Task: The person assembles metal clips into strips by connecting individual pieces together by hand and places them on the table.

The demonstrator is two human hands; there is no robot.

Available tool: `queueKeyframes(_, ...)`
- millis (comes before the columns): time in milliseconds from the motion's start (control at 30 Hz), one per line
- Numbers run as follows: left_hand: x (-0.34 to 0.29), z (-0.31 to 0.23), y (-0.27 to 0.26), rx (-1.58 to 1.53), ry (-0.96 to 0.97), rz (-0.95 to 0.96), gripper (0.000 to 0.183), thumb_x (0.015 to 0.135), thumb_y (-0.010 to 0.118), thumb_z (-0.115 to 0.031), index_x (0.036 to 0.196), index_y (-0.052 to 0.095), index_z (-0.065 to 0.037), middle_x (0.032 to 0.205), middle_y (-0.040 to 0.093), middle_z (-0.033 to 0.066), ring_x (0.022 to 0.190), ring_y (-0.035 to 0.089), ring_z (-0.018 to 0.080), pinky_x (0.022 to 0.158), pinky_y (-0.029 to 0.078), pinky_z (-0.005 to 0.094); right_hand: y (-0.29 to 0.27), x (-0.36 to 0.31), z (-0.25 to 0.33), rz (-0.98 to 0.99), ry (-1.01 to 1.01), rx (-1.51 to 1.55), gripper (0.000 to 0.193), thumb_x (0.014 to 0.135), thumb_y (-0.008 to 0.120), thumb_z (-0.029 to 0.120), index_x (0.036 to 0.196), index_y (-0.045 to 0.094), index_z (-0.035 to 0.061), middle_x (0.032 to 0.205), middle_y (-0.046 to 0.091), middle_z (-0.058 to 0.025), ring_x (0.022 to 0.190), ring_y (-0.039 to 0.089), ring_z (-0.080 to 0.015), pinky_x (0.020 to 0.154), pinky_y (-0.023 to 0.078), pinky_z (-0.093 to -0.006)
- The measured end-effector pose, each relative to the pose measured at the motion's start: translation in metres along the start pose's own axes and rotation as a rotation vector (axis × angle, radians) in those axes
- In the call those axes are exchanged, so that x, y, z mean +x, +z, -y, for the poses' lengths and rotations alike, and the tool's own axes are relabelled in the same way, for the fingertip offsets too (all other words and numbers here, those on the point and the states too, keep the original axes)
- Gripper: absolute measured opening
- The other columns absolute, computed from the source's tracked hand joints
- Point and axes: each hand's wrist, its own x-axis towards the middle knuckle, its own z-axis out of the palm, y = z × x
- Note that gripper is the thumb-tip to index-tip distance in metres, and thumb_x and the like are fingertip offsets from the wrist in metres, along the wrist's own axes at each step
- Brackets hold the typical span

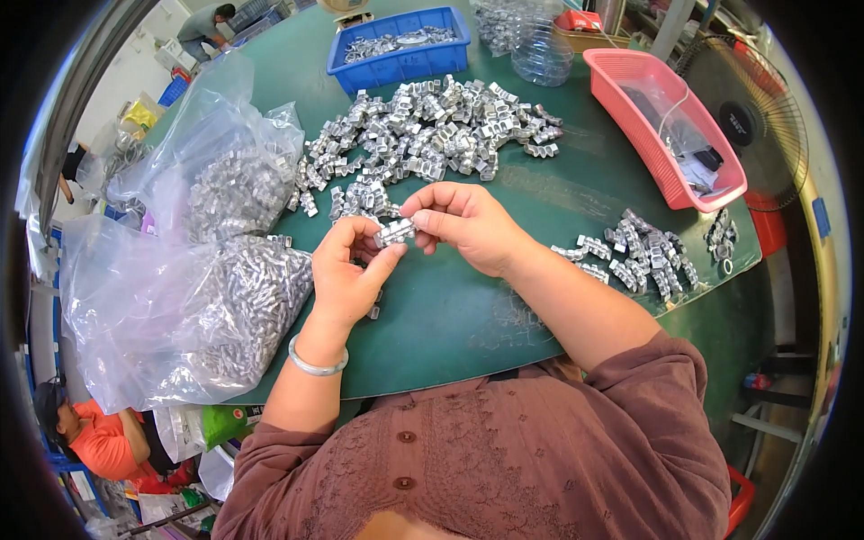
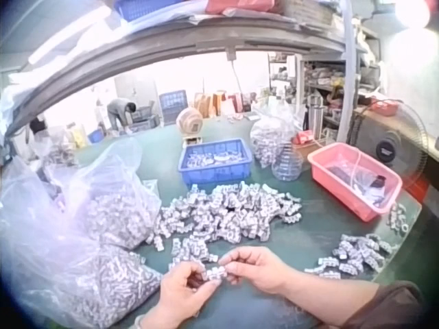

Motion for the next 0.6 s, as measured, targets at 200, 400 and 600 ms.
queueKeyframes(200,-0.0013,0.0017,0.0013,-0.056,-0.003,0.024,0.022,0.067,0.068,-0.003,0.080,0.050,-0.002,0.068,0.050,-0.0005,0.059,0.046,0.0044,0.052,0.039,0.0167,-0.0003,-0.0008,0.0007,0.010,0.031,0.084,0.015,0.082,0.052,0.007,0.095,0.054,-0.0001,0.080,0.055,-0.0033,0.068,0.053,-0.0099,0.060,0.045,-0.0231)
queueKeyframes(400,-0.0008,0.0072,0.0030,-0.127,-0.038,-0.016,0.022,0.064,0.071,-0.008,0.075,0.053,-0.003,0.061,0.051,-0.0003,0.052,0.046,0.0042,0.046,0.040,0.0172,-0.0001,-0.0006,0.0014,0.022,0.030,0.095,0.016,0.082,0.052,0.008,0.096,0.054,-0.0001,0.079,0.055,-0.0033,0.068,0.053,-0.0100,0.060,0.045,-0.0232)
queueKeyframes(600,-0.0019,0.0074,0.0047,-0.159,-0.053,-0.025,0.021,0.065,0.071,-0.007,0.074,0.053,-0.003,0.059,0.050,-0.0012,0.050,0.045,0.0036,0.045,0.038,0.0167,-0.0016,-0.0012,-0.0008,0.027,0.038,0.092,0.017,0.082,0.051,0.008,0.097,0.054,-0.0002,0.080,0.055,-0.0034,0.068,0.053,-0.0100,0.061,0.045,-0.0232)
